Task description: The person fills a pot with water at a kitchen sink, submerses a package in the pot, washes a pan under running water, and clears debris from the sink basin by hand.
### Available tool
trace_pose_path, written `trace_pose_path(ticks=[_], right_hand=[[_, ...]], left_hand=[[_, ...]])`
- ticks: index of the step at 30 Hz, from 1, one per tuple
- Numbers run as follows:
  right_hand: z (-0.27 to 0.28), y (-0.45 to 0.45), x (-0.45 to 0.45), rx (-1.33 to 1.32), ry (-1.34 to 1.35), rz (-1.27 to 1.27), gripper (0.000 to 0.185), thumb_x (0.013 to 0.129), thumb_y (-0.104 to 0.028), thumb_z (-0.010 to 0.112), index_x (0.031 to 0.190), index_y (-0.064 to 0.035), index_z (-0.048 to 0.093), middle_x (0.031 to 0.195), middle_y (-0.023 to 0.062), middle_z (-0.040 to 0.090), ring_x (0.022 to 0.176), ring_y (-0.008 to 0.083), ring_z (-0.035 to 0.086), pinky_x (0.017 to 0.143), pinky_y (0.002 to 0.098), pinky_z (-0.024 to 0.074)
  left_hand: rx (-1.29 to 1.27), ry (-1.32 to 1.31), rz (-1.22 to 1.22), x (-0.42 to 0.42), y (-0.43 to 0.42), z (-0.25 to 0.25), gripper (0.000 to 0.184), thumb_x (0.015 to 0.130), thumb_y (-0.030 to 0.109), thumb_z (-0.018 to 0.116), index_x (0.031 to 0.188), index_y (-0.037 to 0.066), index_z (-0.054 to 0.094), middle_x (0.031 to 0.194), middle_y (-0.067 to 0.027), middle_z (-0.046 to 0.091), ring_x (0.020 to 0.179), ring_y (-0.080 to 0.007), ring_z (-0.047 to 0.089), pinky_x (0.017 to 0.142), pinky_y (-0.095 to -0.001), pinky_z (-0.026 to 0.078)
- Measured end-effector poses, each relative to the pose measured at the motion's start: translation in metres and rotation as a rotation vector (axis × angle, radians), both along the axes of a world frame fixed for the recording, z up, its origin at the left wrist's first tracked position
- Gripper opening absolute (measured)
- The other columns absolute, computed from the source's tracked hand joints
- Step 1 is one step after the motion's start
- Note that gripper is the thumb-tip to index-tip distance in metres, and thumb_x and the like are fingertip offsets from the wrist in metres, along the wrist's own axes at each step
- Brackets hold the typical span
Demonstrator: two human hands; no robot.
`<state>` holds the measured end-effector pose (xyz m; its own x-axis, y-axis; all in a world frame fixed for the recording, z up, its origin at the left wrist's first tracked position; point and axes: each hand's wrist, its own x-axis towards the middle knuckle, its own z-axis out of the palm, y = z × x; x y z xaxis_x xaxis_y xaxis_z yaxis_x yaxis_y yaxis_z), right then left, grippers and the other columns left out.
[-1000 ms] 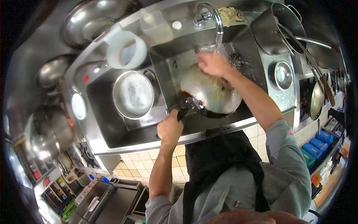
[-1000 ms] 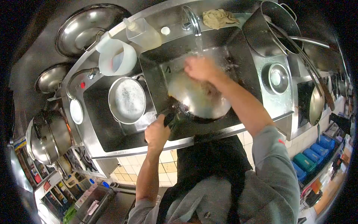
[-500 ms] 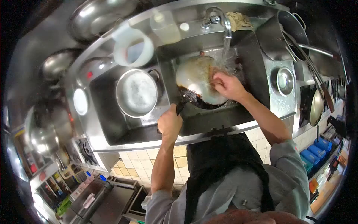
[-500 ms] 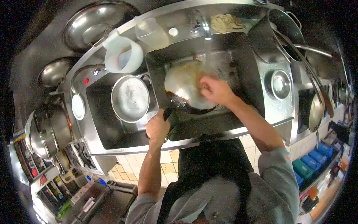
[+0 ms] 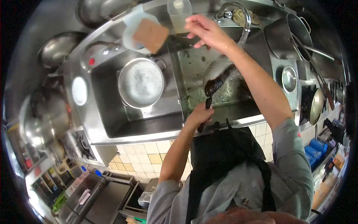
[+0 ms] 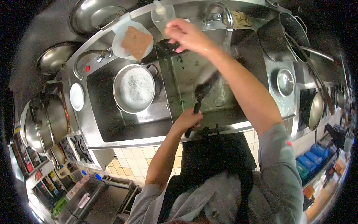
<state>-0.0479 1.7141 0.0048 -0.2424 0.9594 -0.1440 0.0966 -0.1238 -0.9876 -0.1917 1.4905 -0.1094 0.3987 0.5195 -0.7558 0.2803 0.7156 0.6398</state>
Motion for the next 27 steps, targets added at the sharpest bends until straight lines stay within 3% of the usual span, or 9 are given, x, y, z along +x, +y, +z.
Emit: trace_pose_path(ticks=[1,7,12,14,18,20,21,24,27], right_hand=[[-0.009,-0.002,0.013,-0.088,0.064,-0.064,0.044,0.099,-0.039,0.057,0.13,-0.0092,0.052,0.112,0.005,0.063,0.097,0.0152,0.062,0.066,0.029,0.0543],[-0.055,-0.059,0.101,-0.423,0.17,-0.475,0.045,0.098,-0.045,0.057,0.125,-0.0096,0.053,0.113,0.0055,0.063,0.096,0.0166,0.062,0.078,0.0359,0.0537],[-0.138,-0.174,0.15,-0.676,0.087,-0.383,0.058,0.096,-0.051,0.058,0.131,-0.0053,0.052,0.116,0.0117,0.062,0.109,0.0244,0.06,0.083,0.0468,0.0541],[-0.148,-0.216,0.146,-0.815,0.181,-0.387,0.062,0.094,-0.057,0.056,0.128,-0.0053,0.054,0.112,0.0118,0.063,0.107,0.0255,0.061,0.082,0.0512,0.055],[-0.133,-0.24,0.126,-1.02,0.671,-0.44,0.043,0.098,-0.048,0.054,0.103,-0.006,0.056,0.082,0.0066,0.061,0.068,0.0224,0.061,0.063,0.0386,0.055],[-0.167,-0.252,0.132,-0.979,0.664,-0.479,0.035,0.099,-0.041,0.056,0.099,-0.0059,0.056,0.078,0.005,0.058,0.062,0.0195,0.058,0.057,0.0346,0.0522],[-0.18,-0.254,0.136,-0.943,0.644,-0.507,0.028,0.099,-0.033,0.059,0.095,-0.0057,0.056,0.074,0.0035,0.056,0.057,0.0167,0.054,0.05,0.0305,0.0493],[-0.186,-0.253,0.144,-0.937,0.642,-0.573,0.018,0.097,-0.021,0.061,0.091,-0.0049,0.054,0.073,0.0029,0.054,0.053,0.013,0.051,0.043,0.0268,0.0431],[-0.166,-0.247,0.146,-0.953,0.674,-0.601,0.014,0.095,-0.013,0.061,0.089,-0.0045,0.052,0.071,0.0034,0.053,0.052,0.0112,0.05,0.041,0.0265,0.0404]], left_hand=[[-0.086,-0.024,0.049,0.008,0.006,-0.002,0.016,0.083,0.018,0.063,0.077,0.004,0.058,0.066,-0.0069,0.061,0.056,-0.0136,0.058,0.048,-0.0302,0.042],[-0.358,-0.073,0.097,0.043,0.031,-0.064,0.018,0.086,0.016,0.061,0.074,0.004,0.059,0.07,-0.0119,0.065,0.055,-0.0187,0.06,0.049,-0.0318,0.047],[-0.401,-0.132,0.121,0.084,0.051,-0.056,0.021,0.09,0.019,0.058,0.082,0.0,0.059,0.073,-0.0139,0.065,0.058,-0.0189,0.063,0.047,-0.0297,0.048],[-0.251,-0.128,0.034,0.101,0.055,-0.039,0.026,0.092,0.025,0.056,0.087,-0.001,0.061,0.073,-0.0113,0.065,0.062,-0.0182,0.064,0.049,-0.0299,0.05],[-0.171,0.025,-0.233,0.12,0.069,-0.044,0.027,0.096,0.028,0.057,0.099,0.002,0.064,0.085,-0.0111,0.069,0.071,-0.0184,0.067,0.06,-0.0293,0.055],[0.045,0.109,-0.318,0.121,0.097,-0.025,0.026,0.098,0.028,0.057,0.106,0.004,0.063,0.092,-0.01,0.069,0.078,-0.0175,0.068,0.065,-0.029,0.056],[0.047,0.037,-0.065,0.126,0.108,-0.006,0.027,0.099,0.023,0.056,0.113,0.001,0.061,0.097,-0.0113,0.068,0.084,-0.0168,0.068,0.067,-0.0282,0.056],[0.098,-0.119,0.21,0.141,0.155,0.013,0.027,0.098,0.017,0.055,0.117,-0.002,0.059,0.101,-0.013,0.068,0.087,-0.0186,0.068,0.07,-0.0287,0.057],[0.286,-0.123,0.183,0.159,0.188,0.017,0.024,0.098,0.013,0.052,0.116,-0.002,0.059,0.091,-0.0109,0.068,0.079,-0.019,0.068,0.063,-0.0322,0.055]])
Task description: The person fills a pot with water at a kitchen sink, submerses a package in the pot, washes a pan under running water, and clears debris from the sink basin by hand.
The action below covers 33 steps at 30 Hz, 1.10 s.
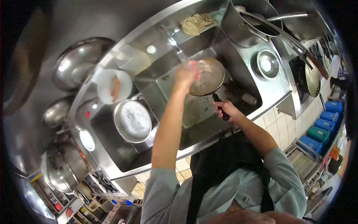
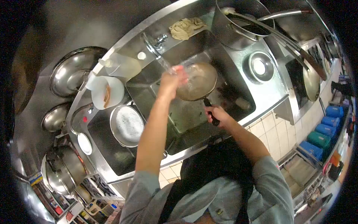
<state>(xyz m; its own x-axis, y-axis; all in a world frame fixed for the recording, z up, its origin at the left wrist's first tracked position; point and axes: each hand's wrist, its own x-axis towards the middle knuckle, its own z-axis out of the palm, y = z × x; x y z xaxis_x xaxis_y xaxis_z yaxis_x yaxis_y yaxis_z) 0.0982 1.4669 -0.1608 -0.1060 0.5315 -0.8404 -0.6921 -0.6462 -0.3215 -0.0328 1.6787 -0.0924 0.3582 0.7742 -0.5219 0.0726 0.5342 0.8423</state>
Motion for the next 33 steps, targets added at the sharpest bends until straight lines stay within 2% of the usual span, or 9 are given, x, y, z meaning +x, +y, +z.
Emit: trace_pose_path(ticks=[3,7,13,14,15,17,24,27,33], right_hand=[[0.005,-0.003,0.011,0.032,-0.036,0.077,0.014,0.095,-0.013,0.06,0.089,-0.0034,0.051,0.067,0.0047,0.052,0.049,0.0132,0.049,0.041,0.0288,0.0409],[0.031,-0.043,0.019,0.126,-0.426,0.33,0.018,0.093,-0.015,0.061,0.093,0.0014,0.052,0.063,0.0078,0.052,0.044,0.0166,0.049,0.042,0.034,0.0414],[0.099,-0.096,0.057,0.241,-1.118,0.802,0.042,0.087,-0.013,0.061,0.123,0.0029,0.048,0.097,0.029,0.065,0.091,0.0459,0.064,0.079,0.0497,0.0522],[0.102,-0.109,0.062,0.307,-1.199,0.788,0.045,0.087,-0.013,0.061,0.126,0.0027,0.047,0.097,0.0287,0.065,0.09,0.0457,0.064,0.079,0.0502,0.0522],[0.108,-0.121,0.067,0.363,-1.288,0.773,0.048,0.087,-0.013,0.062,0.129,0.0025,0.046,0.098,0.0285,0.065,0.09,0.0456,0.064,0.08,0.0506,0.0523],[0.131,-0.133,0.074,0.286,-1.324,0.888,0.056,0.085,-0.012,0.063,0.137,-0.0005,0.043,0.103,0.027,0.065,0.086,0.0437,0.066,0.077,0.05,0.0546],[0.173,-0.189,0.072,0.272,-1.467,0.754,0.057,0.082,-0.011,0.066,0.135,-0.0046,0.046,0.099,0.0184,0.066,0.08,0.0398,0.066,0.069,0.0483,0.0546],[0.204,-0.221,0.07,0.217,-1.444,0.652,0.059,0.08,-0.012,0.068,0.135,-0.0056,0.047,0.098,0.0169,0.066,0.079,0.0392,0.066,0.068,0.0481,0.0541],[0.233,-0.308,0.053,0.018,-1.534,0.343,0.056,0.083,-0.013,0.067,0.135,-0.0075,0.048,0.109,0.0197,0.066,0.088,0.0405,0.066,0.076,0.047,0.0547]], left_hand=[[0.008,0.038,-0.012,0.001,0.051,0.004,0.026,0.099,0.013,0.05,0.119,-0.003,0.056,0.095,-0.0125,0.067,0.082,-0.0224,0.068,0.064,-0.0342,0.055],[-0.241,-0.606,0.387,0.015,0.138,-0.052,0.027,0.099,0.015,0.055,0.117,-0.004,0.05,0.113,-0.0229,0.058,0.102,-0.0341,0.063,0.088,-0.042,0.057],[-0.212,-0.858,0.58,0.063,0.147,-0.064,0.037,0.1,0.029,0.056,0.115,-0.004,0.049,0.108,-0.0163,0.06,0.094,-0.0293,0.061,0.089,-0.0447,0.054],[-0.358,-0.76,0.481,0.056,0.159,-0.078,0.05,0.097,0.044,0.057,0.114,-0.003,0.051,0.1,-0.0114,0.063,0.092,-0.0259,0.061,0.083,-0.0417,0.052],[-0.322,-0.506,0.431,0.061,0.147,-0.051,0.061,0.099,0.052,0.05,0.128,-0.001,0.044,0.123,-0.0156,0.055,0.113,-0.0267,0.055,0.101,-0.0432,0.045],[-0.289,-0.45,0.448,0.065,0.134,-0.033,0.07,0.096,0.057,0.052,0.132,-0.003,0.044,0.139,-0.0195,0.048,0.13,-0.0276,0.046,0.109,-0.0427,0.039],[-0.124,-0.777,0.271,0.043,0.164,-0.092,0.05,0.095,0.042,0.06,0.128,0.006,0.05,0.107,-0.0118,0.067,0.104,-0.0274,0.063,0.093,-0.0379,0.051],[-0.154,-0.472,0.333,0.05,0.169,-0.076,0.055,0.091,0.051,0.062,0.115,0.002,0.052,0.113,-0.0106,0.064,0.094,-0.0235,0.067,0.075,-0.033,0.055],[-0.235,-0.261,0.525,0.072,0.163,-0.054,0.06,0.089,0.055,0.062,0.128,0.012,0.049,0.127,-0.0085,0.057,0.109,-0.0212,0.059,0.084,-0.0345,0.053]])
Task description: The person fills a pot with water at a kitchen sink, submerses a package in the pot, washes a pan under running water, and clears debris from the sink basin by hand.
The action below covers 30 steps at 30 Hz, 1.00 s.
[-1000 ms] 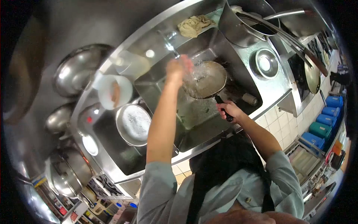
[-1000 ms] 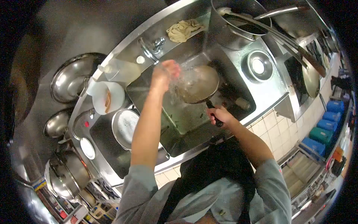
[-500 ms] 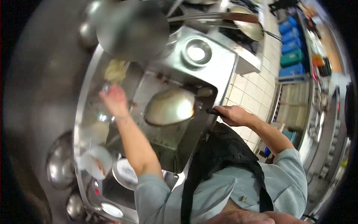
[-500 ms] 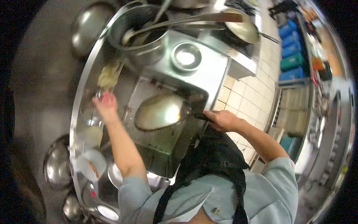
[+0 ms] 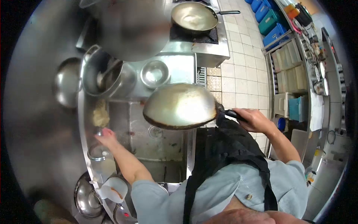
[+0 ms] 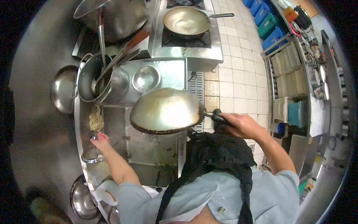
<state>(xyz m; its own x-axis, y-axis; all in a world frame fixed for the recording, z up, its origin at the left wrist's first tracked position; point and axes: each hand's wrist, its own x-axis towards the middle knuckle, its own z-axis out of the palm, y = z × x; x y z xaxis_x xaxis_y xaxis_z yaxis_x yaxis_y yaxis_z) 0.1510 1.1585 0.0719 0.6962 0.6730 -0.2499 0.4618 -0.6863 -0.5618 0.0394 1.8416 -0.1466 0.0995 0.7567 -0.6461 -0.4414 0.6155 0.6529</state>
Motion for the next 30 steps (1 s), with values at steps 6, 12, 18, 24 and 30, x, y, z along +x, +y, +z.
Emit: trace_pose_path(ticks=[6,12,18,24,30], right_hand=[[-0.009,-0.09,-0.012,0.154,-0.069,-0.305,0.053,0.082,-0.006,0.067,0.133,-0.0045,0.051,0.103,0.0206,0.066,0.091,0.0387,0.065,0.078,0.042,0.0533],[-0.058,-0.201,0.01,0.379,0.028,-0.683,0.047,0.087,-0.004,0.065,0.131,0.004,0.052,0.094,0.0103,0.062,0.082,0.018,0.059,0.075,0.0301,0.0505],[-0.065,-0.29,0.053,0.533,0.406,-0.895,0.039,0.091,-0.008,0.061,0.128,0.0001,0.054,0.072,-0.0023,0.05,0.054,0.0063,0.046,0.046,0.0244,0.0396],[-0.101,-0.328,0.103,0.664,0.619,-1.013,0.019,0.091,-0.009,0.058,0.11,-0.0039,0.055,0.067,-0.002,0.047,0.045,0.008,0.045,0.036,0.025,0.0367],[-0.142,-0.328,0.166,0.824,0.766,-1.19,0.02,0.089,-0.009,0.057,0.108,-0.0015,0.054,0.071,0.0027,0.051,0.048,0.0094,0.046,0.037,0.0238,0.037]], left_hand=[[0.156,0.303,-0.459,-0.02,-0.105,0.016,0.07,0.093,0.053,0.058,0.143,0.006,0.042,0.152,-0.0117,0.038,0.137,-0.0257,0.042,0.107,-0.0481,0.035],[0.791,1.023,-0.953,-0.041,-0.327,0.004,0.076,0.09,0.055,0.062,0.136,-0.004,0.052,0.121,-0.023,0.064,0.113,-0.0306,0.061,0.098,-0.0398,0.045],[0.662,1.172,-1.223,-0.028,-0.492,0.028,0.09,0.081,0.064,0.066,0.14,-0.001,0.047,0.124,-0.0194,0.063,0.115,-0.0371,0.059,0.1,-0.0469,0.043],[0.848,1.791,-1.172,-0.023,-0.506,0.008,0.052,0.078,0.036,0.074,0.12,0.013,0.056,0.112,-0.01,0.065,0.107,-0.0326,0.062,0.094,-0.0517,0.043],[0.755,1.888,-1.126,-0.014,-0.508,0.015,0.031,0.078,0.024,0.072,0.102,0.012,0.056,0.104,-0.0084,0.066,0.104,-0.0313,0.062,0.088,-0.0486,0.046]])
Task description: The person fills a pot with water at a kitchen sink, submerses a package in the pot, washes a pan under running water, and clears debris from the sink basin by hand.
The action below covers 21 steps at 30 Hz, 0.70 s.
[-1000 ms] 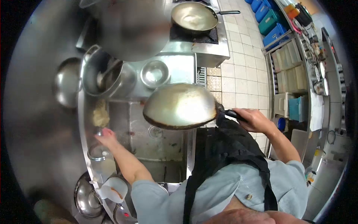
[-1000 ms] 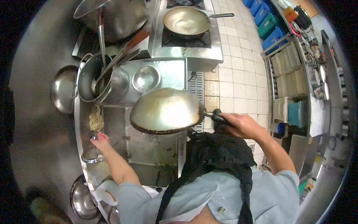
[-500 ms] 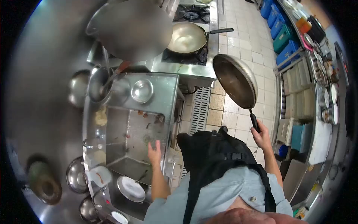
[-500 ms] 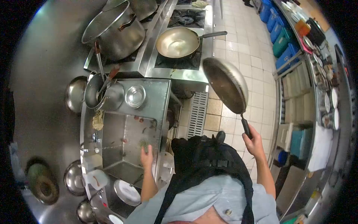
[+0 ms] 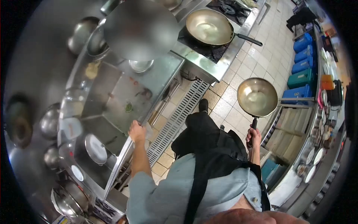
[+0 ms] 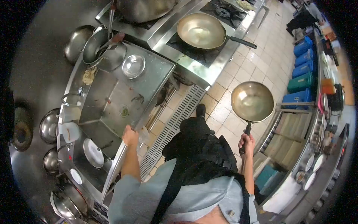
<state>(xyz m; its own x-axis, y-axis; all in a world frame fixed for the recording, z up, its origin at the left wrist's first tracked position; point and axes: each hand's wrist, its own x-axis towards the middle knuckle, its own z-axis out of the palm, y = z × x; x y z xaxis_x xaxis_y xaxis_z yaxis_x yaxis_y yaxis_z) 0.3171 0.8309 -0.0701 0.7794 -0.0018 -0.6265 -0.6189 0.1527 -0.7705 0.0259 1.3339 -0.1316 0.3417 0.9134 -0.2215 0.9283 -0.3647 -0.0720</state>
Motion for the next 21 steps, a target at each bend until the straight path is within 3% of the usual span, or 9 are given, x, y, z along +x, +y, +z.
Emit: trace_pose_path(ticks=[2,4,11,16,21], right_hand=[[-0.005,-0.007,0.02,-0.025,0.037,0.049,0.03,0.09,-0.009,0.055,0.118,0.0013,0.053,0.076,0.0041,0.052,0.049,0.0096,0.046,0.038,0.0238,0.037],[0.014,-0.003,0.037,-0.001,0.077,0.053,0.032,0.092,-0.01,0.054,0.121,0.0027,0.052,0.075,0.0042,0.052,0.049,0.0096,0.046,0.037,0.0239,0.0373],[0.086,0.007,0.099,0.01,-0.249,0.025,0.039,0.096,-0.013,0.055,0.132,0.0003,0.048,0.074,0.0013,0.051,0.049,0.0075,0.046,0.036,0.0221,0.0362],[0.133,0.029,0.158,-0.067,-0.32,0.123,0.044,0.091,-0.012,0.057,0.132,0.0008,0.047,0.068,0.0006,0.047,0.043,0.0068,0.042,0.035,0.0223,0.0362],[0.157,0.08,0.223,-0.042,-0.294,0.416,0.039,0.09,-0.012,0.056,0.126,0.0033,0.05,0.068,0.0004,0.047,0.043,0.0079,0.044,0.036,0.023,0.0364]], left_hand=[[-0.047,-0.04,-0.01,-0.003,0.007,-0.021,0.031,0.076,0.024,0.074,0.099,0.012,0.057,0.102,-0.0079,0.066,0.101,-0.0315,0.062,0.086,-0.0474,0.046],[-0.112,-0.037,0.026,0.019,0.002,-0.001,0.035,0.073,0.024,0.076,0.1,0.012,0.056,0.101,-0.0083,0.065,0.1,-0.0323,0.062,0.087,-0.0477,0.045],[-0.108,-0.033,0.07,0.021,0.001,0.004,0.04,0.073,0.013,0.072,0.108,0.009,0.052,0.107,-0.0129,0.062,0.11,-0.0346,0.056,0.094,-0.0495,0.041],[-0.043,-0.006,0.119,0.028,-0.003,0.005,0.041,0.073,0.012,0.072,0.109,0.009,0.052,0.108,-0.0127,0.062,0.11,-0.0358,0.056,0.094,-0.0492,0.041],[0.031,0.018,0.244,0.028,-0.008,-0.012,0.04,0.073,0.012,0.071,0.107,0.007,0.052,0.112,-0.0145,0.058,0.119,-0.0347,0.05,0.108,-0.0483,0.032]])
